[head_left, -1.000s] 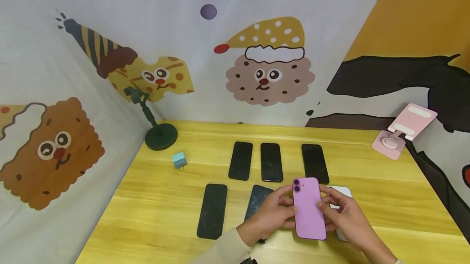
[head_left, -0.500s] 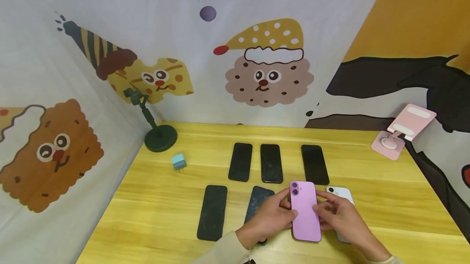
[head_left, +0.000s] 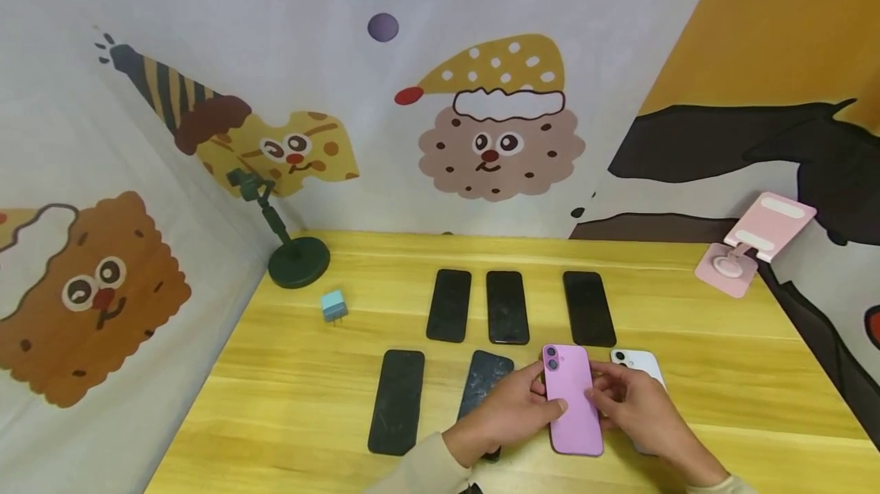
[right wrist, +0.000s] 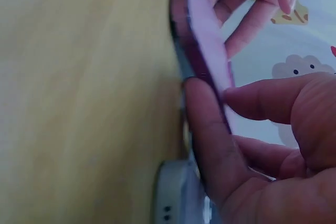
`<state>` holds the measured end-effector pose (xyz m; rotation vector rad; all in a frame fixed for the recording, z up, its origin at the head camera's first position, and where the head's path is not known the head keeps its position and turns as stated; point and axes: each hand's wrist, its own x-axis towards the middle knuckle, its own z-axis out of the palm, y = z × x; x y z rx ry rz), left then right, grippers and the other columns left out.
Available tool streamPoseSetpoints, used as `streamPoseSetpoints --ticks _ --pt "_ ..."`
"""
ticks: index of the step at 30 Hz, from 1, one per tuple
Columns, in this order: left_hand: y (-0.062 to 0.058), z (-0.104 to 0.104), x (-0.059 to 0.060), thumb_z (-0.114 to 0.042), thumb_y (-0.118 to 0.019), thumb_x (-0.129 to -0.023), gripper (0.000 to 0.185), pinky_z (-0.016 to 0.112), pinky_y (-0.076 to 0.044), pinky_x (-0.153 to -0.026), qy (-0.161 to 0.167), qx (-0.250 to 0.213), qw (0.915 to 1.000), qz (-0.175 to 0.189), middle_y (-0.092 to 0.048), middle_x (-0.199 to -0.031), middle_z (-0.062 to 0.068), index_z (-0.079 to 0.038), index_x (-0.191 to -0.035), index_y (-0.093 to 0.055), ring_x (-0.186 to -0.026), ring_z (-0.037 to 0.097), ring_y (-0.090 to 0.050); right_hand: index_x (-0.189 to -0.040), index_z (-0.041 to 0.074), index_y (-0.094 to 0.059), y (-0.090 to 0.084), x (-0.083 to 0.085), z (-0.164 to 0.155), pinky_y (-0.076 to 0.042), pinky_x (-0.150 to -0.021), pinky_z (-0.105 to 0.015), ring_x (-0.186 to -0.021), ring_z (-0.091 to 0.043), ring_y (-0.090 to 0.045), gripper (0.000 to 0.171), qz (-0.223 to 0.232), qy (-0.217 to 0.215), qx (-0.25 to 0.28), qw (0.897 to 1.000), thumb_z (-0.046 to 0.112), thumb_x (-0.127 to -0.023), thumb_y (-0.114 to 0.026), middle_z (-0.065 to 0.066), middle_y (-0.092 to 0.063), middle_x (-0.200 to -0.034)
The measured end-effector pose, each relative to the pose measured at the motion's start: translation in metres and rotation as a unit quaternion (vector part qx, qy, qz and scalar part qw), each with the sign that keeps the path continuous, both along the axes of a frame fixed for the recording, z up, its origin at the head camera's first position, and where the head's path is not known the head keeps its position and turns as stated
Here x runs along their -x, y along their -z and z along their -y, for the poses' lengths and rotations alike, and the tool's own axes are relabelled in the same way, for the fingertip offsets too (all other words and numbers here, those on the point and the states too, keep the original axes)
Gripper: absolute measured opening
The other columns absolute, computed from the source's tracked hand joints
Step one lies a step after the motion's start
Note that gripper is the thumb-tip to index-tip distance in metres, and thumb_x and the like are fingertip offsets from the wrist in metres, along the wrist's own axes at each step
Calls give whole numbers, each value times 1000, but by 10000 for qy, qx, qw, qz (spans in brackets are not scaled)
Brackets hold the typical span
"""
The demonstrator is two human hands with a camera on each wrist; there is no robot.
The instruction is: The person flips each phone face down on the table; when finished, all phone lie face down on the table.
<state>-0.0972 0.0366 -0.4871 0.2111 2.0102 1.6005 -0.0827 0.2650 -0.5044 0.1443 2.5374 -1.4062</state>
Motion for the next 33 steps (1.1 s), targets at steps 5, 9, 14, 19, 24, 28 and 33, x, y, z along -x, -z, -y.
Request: streamPoseSetpoints --ticks 5,9,14,19,24,28,33 --pt "-1 1 -1 -19 -76 -97 65 22 -56 -77 109 -76 9999 -35 -69 -100 -4 -9 -156 -51 -88 3 -64 -142 -10 -58 -3 -1 -1 -63 -61 -29 -82 -15 -69 54 15 -94 -95 9999 -1 -93 -77 -11 -70 -102" --pt "-1 2 -2 -21 -76 -97 65 22 -56 -80 111 -3 9999 -40 -69 -103 -6 -10 -156 -51 -91 2 -63 -142 -10 -59 -4 -3 -1 -63 -62 -28 -83 -15 -70 55 -5 -147 -57 9999 -1 -92 -78 -12 -71 -103" --pt "-3 5 -4 -19 -75 -99 65 24 -57 -82 164 -158 9997 42 -71 -111 -1 -8 -157 -49 -95 5 -65 -142 -11 -59 -4 -4 -1 -64 -64 -28 -87 -16 -70 55 46 -129 2 9999 0 -91 -79 -13 -71 -108" --pt "-4 6 -3 -19 -72 -101 64 26 -59 -85 210 -328 9992 87 -72 -123 6 -7 -158 -47 -101 7 -69 -141 -12 -58 -5 -3 -2 -65 -68 -29 -92 -19 -71 53 96 -124 176 9997 -1 -92 -77 -16 -71 -113" --pt "-7 9 -2 -23 -72 -101 69 31 -60 -92 229 -245 9993 159 -69 -130 8 -4 -160 -43 -109 12 -69 -140 -11 -60 -10 -3 -3 -64 -67 -28 -91 -17 -71 54 -38 -228 -46 9997 2 -92 -79 -14 -73 -112" --pt "-11 16 -3 -27 -72 -101 67 36 -59 -97 266 -154 9994 142 -65 -137 10 -6 -159 -45 -117 17 -67 -137 -7 -64 -12 -2 -4 -59 -64 -25 -85 -10 -69 52 -472 -364 -521 9969 7 -90 -82 -11 -75 -109" --pt "-11 31 -2 -26 -71 -102 53 33 -58 -93 261 -319 9991 -39 -64 -138 8 -11 -151 -56 -115 14 -65 -133 -5 -68 -14 0 0 -58 -66 -24 -82 -5 -67 47 -950 -412 -434 9937 9 -91 -83 -10 -76 -108"
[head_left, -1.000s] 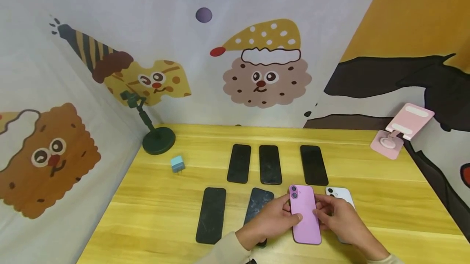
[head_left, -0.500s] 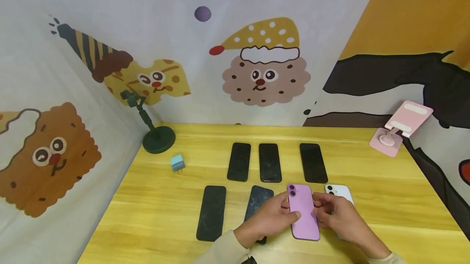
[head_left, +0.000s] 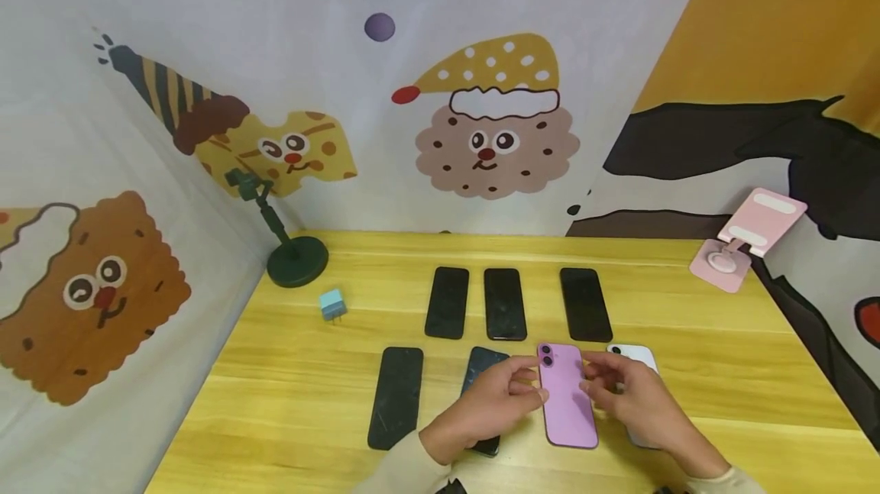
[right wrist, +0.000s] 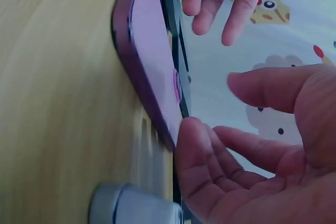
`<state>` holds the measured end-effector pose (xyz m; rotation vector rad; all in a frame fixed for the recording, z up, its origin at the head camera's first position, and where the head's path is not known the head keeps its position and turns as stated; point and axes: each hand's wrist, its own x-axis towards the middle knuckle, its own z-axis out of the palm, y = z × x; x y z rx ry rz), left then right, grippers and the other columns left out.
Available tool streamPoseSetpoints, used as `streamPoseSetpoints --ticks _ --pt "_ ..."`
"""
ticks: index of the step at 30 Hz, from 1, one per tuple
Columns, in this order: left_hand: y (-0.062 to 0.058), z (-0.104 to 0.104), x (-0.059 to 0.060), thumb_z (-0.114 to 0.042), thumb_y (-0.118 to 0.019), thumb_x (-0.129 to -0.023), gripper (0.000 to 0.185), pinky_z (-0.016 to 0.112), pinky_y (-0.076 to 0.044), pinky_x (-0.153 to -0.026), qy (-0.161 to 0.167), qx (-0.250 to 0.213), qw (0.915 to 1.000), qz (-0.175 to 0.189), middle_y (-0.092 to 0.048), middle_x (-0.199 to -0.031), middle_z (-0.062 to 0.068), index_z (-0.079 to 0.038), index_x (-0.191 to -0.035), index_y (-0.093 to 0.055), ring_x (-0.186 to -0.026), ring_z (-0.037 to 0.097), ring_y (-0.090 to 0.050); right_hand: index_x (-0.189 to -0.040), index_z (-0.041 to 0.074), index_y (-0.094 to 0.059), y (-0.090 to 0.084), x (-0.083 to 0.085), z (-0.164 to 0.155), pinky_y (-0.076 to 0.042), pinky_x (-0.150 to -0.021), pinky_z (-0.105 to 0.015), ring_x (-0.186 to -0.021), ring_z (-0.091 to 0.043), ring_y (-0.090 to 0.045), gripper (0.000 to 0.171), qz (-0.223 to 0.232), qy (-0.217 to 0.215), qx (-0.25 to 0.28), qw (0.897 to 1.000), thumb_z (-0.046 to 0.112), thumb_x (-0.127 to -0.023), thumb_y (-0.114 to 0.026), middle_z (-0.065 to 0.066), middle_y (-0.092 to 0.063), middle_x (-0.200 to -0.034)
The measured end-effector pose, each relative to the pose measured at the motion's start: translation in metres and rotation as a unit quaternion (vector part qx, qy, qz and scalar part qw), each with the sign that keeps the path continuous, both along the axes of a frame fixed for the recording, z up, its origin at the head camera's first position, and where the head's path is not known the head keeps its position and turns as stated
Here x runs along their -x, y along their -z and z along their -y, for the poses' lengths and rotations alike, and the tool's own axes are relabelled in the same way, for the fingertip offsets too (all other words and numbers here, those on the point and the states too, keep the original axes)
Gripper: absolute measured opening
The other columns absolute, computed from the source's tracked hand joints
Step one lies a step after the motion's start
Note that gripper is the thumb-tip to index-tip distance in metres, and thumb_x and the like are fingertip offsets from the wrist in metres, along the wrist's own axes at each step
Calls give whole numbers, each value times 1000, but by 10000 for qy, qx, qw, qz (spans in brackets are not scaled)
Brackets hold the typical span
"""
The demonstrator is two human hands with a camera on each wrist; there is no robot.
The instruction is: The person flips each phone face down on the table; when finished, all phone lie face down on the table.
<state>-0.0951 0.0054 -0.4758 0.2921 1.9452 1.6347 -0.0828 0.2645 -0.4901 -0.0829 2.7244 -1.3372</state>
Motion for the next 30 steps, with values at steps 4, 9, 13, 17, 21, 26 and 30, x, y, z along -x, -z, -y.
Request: streamPoseSetpoints --ticks 4,9,13,17,21,26,30 --pt "1 15 1 -26 -70 -103 47 30 -58 -91 -133 -8 9997 -195 -63 -137 9 -12 -146 -60 -115 13 -64 -131 -2 -70 -2 1 10 -59 -67 -25 -81 -4 -67 44 -241 -80 294 9992 11 -91 -83 -9 -76 -106" --pt "-2 34 -1 -28 -70 -103 43 36 -57 -95 -460 191 9980 -379 -63 -138 8 -15 -144 -62 -119 18 -64 -131 1 -71 -5 4 24 -60 -73 -25 -84 -6 -68 41 -363 -211 447 9981 15 -94 -81 -7 -76 -106" --pt "-2 48 -1 -28 -70 -104 43 40 -56 -97 -653 205 9969 -393 -62 -141 8 -16 -144 -61 -122 20 -62 -130 3 -72 -8 8 31 -60 -74 -25 -86 -8 -68 37 -299 -233 566 9977 16 -96 -80 -7 -76 -108" --pt "1 60 0 -28 -69 -104 46 40 -58 -95 -786 168 9962 -338 -60 -145 11 -13 -146 -59 -123 21 -62 -132 3 -70 -8 10 38 -60 -77 -26 -90 -9 -70 39 -120 -346 757 9965 16 -96 -79 -9 -76 -113" --pt "3 70 0 -28 -70 -104 47 46 -57 -99 -942 320 9940 -449 -59 -147 14 -12 -147 -59 -127 27 -61 -137 -1 -66 -7 14 48 -61 -77 -27 -91 -12 -71 43 83 -557 1032 9931 15 -98 -76 -15 -74 -119" --pt "6 77 -3 -27 -72 -101 48 56 -52 -106 -1176 657 9888 -644 -59 -143 16 -10 -145 -60 -130 33 -59 -144 -8 -56 -3 19 62 -64 -74 -32 -91 -23 -74 51 346 -956 1455 9841 13 -101 -72 -27 -66 -133" --pt "8 79 -5 -26 -73 -101 49 57 -50 -108 -1192 690 9890 -533 -60 -142 17 -9 -145 -59 -130 34 -59 -151 -9 -47 2 18 73 -64 -75 -34 -93 -25 -74 59 682 -1201 1695 9758 14 -102 -70 -32 -56 -147"
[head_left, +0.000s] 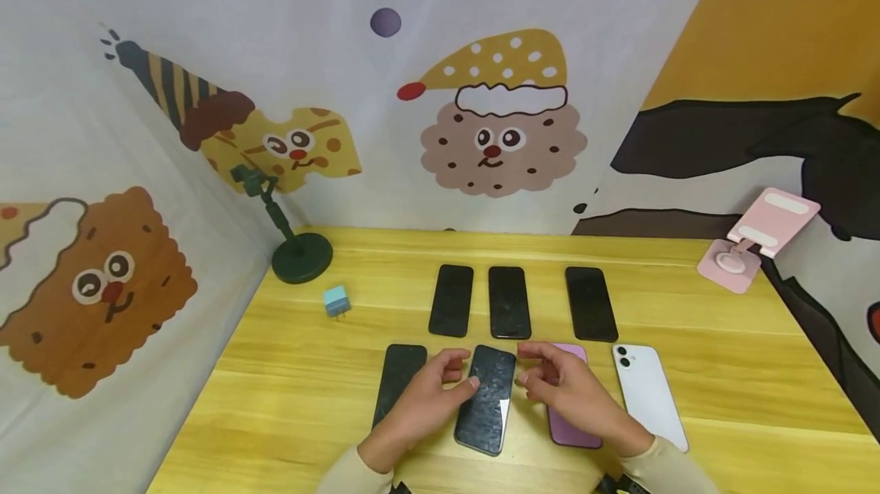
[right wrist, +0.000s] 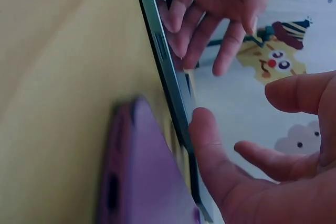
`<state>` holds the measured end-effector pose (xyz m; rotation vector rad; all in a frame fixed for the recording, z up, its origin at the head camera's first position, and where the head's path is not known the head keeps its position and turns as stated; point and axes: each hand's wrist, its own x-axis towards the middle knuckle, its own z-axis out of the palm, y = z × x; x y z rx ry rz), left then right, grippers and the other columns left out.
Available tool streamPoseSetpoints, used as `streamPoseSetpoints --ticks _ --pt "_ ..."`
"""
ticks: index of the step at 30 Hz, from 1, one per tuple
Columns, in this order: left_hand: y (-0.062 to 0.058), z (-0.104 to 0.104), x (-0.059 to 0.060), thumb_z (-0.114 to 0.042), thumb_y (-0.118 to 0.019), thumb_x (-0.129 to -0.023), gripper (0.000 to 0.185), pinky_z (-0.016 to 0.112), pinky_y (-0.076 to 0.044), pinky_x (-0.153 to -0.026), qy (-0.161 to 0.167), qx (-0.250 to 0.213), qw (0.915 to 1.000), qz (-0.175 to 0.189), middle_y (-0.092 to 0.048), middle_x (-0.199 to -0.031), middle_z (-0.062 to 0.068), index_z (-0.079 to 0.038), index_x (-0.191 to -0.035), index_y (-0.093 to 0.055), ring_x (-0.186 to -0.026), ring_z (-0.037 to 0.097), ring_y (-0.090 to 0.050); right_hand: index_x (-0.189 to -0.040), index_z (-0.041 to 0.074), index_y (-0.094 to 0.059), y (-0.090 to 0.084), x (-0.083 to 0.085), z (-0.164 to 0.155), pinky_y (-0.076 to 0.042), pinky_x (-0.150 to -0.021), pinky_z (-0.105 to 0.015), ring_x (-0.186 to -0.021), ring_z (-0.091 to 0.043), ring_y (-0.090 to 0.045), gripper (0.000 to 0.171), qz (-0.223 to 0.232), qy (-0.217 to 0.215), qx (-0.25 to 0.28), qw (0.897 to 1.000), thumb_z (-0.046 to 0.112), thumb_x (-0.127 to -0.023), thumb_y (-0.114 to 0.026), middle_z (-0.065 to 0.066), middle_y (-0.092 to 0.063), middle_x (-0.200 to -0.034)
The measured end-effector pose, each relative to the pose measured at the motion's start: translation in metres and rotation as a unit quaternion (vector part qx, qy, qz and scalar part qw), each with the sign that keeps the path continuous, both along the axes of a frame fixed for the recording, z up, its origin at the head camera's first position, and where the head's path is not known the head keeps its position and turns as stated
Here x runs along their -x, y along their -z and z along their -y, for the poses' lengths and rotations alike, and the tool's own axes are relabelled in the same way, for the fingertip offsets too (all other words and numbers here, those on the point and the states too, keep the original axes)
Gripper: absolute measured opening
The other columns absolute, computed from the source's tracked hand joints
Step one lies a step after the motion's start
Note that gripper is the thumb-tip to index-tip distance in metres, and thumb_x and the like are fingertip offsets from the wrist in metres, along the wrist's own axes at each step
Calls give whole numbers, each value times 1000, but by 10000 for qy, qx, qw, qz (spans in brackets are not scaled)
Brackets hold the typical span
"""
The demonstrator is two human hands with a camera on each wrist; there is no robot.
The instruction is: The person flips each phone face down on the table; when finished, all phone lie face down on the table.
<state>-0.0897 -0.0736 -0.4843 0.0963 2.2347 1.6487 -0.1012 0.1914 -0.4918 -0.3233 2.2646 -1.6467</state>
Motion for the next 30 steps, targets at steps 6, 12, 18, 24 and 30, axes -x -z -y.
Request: streamPoseSetpoints --ticks 6,12,18,24,30 --pt "2 0 1 -28 -73 -101 53 52 -55 -104 65 -174 9993 309 -58 -146 18 -7 -148 -56 -128 32 -60 -154 -8 -43 4 -7 11 -62 -69 -33 -85 -23 -74 66 291 130 -23 9995 19 -101 -72 -28 -65 -137" --pt "2 1 5 -26 -71 -102 58 51 -55 -106 115 -427 9981 429 -57 -147 22 -3 -152 -51 -129 34 -61 -154 -8 -43 5 -14 17 -60 -69 -28 -88 -22 -74 67 314 163 -107 9993 19 -100 -73 -17 -76 -109" --pt "2 0 8 -28 -71 -102 65 51 -57 -104 66 -636 9961 607 -57 -145 24 -2 -155 -45 -130 35 -62 -153 -4 -48 5 -16 18 -58 -80 -23 -103 -19 -73 62 160 211 -225 9994 16 -99 -72 -26 -62 -145" --pt "4 0 9 -23 -69 -103 71 48 -59 -94 -94 -906 9933 716 -59 -142 25 3 -159 -33 -122 31 -66 -152 -4 -50 4 -14 19 -58 -88 -22 -112 -22 -72 62 91 249 -292 9992 19 -100 -74 -28 -56 -152" --pt "5 -3 13 -22 -69 -104 72 48 -61 -96 -246 -1107 9887 980 -59 -142 26 5 -160 -33 -122 32 -66 -153 -3 -49 2 -12 19 -59 -87 -23 -120 -30 -70 63 212 216 -218 9993 21 -99 -74 -29 -54 -153"
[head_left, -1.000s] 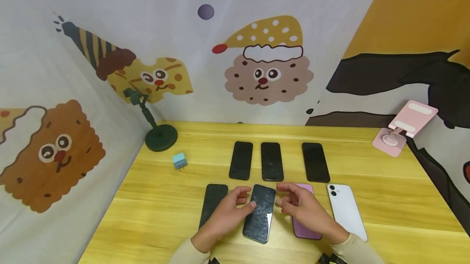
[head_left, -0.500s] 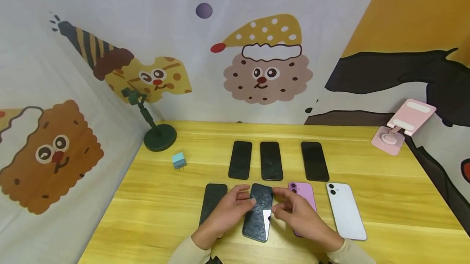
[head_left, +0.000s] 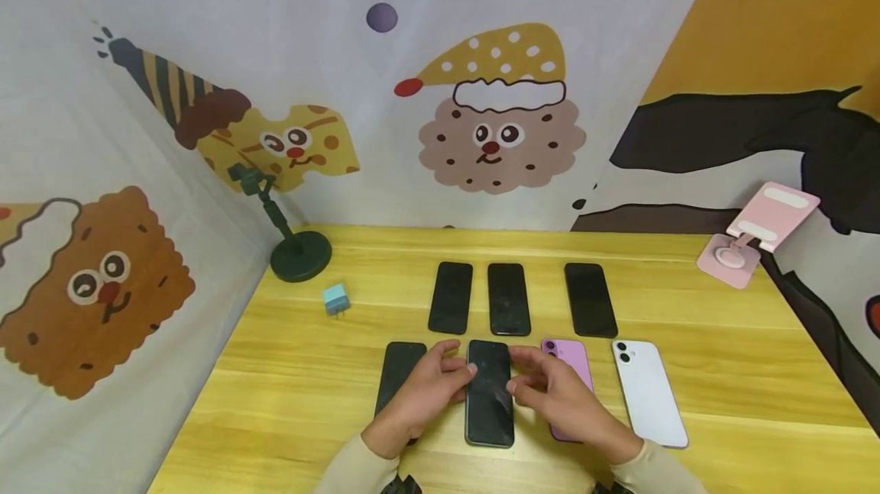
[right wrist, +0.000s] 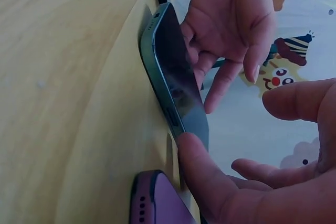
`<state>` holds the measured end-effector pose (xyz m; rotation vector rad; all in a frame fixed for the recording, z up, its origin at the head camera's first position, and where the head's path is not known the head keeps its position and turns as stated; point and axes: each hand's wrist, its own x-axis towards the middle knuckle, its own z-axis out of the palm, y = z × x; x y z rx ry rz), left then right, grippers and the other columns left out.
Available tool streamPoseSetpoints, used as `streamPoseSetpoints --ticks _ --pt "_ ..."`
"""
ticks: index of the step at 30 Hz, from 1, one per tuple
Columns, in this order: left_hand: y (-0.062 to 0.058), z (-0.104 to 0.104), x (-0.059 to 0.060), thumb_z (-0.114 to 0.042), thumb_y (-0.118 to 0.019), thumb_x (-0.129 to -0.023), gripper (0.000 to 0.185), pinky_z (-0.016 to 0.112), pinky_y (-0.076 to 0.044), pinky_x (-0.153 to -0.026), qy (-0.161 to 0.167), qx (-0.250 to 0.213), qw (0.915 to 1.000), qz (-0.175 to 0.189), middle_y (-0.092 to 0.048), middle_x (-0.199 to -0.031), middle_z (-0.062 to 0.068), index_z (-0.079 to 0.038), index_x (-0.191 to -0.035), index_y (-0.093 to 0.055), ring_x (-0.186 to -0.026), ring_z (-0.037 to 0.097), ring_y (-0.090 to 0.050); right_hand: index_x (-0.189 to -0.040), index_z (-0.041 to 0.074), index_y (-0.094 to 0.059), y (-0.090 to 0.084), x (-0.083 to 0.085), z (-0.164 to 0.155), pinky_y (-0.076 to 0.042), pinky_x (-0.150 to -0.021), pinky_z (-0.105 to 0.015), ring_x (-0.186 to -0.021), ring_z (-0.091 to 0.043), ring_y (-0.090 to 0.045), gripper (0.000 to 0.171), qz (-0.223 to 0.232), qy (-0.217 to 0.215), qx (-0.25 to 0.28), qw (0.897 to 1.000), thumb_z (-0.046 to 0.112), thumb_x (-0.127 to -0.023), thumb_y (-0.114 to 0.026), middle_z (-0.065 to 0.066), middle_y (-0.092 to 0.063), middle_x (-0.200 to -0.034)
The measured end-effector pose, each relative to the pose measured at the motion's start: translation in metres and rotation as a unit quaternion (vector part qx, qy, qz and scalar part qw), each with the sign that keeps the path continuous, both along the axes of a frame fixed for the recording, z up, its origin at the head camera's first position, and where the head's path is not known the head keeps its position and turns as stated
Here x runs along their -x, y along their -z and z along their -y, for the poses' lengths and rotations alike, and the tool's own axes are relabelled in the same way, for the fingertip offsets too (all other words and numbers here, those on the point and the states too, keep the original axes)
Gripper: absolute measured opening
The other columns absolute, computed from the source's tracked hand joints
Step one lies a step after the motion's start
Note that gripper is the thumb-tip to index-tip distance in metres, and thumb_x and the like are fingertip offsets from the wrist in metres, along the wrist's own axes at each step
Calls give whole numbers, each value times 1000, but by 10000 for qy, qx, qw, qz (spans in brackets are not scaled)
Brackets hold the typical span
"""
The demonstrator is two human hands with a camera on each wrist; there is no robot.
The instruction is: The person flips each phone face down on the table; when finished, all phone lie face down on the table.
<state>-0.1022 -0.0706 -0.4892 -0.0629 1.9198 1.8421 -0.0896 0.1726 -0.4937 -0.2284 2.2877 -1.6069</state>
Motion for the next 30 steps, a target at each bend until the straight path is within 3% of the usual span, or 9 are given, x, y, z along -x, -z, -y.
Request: streamPoseSetpoints --ticks 7,11,21,26,30 --pt "2 -6 2 -12 -65 -104 65 33 -59 -84 0 -516 9986 -68 -59 -129 19 8 -158 -36 -106 19 -65 -155 -6 -43 0 -3 1 -65 -85 -32 -128 -38 -62 69 388 -48 574 9976 17 -99 -75 -31 -48 -155" --pt "2 -10 1 -5 -63 -103 60 28 -58 -76 5 -791 9968 -145 -55 -123 14 3 -159 -42 -100 16 -64 -157 -3 -40 0 -4 4 -65 -84 -37 -127 -37 -58 69 529 12 759 9957 16 -100 -74 -28 -48 -153" --pt "6 -21 2 4 -60 -100 54 40 -65 -82 118 -1299 9914 30 -54 -145 22 -9 -152 -56 -107 29 -73 -158 7 -43 2 -5 10 -66 -83 -43 -133 -42 -54 65 565 151 892 9943 17 -102 -73 -25 -48 -153" --pt "10 -26 -1 2 -63 -100 60 47 -65 -83 307 -1354 9900 248 -51 -155 19 -22 -155 -53 -106 25 -72 -161 7 -38 1 -6 10 -66 -82 -46 -136 -42 -52 69 567 71 974 9936 24 -103 -72 -28 -44 -155" --pt "10 -30 -2 0 -67 -99 64 51 -64 -85 373 -1392 9892 267 -49 -157 22 -24 -156 -51 -111 29 -72 -161 10 -38 0 -7 10 -66 -79 -45 -136 -44 -51 69 478 12 897 9948 28 -103 -72 -28 -45 -154"
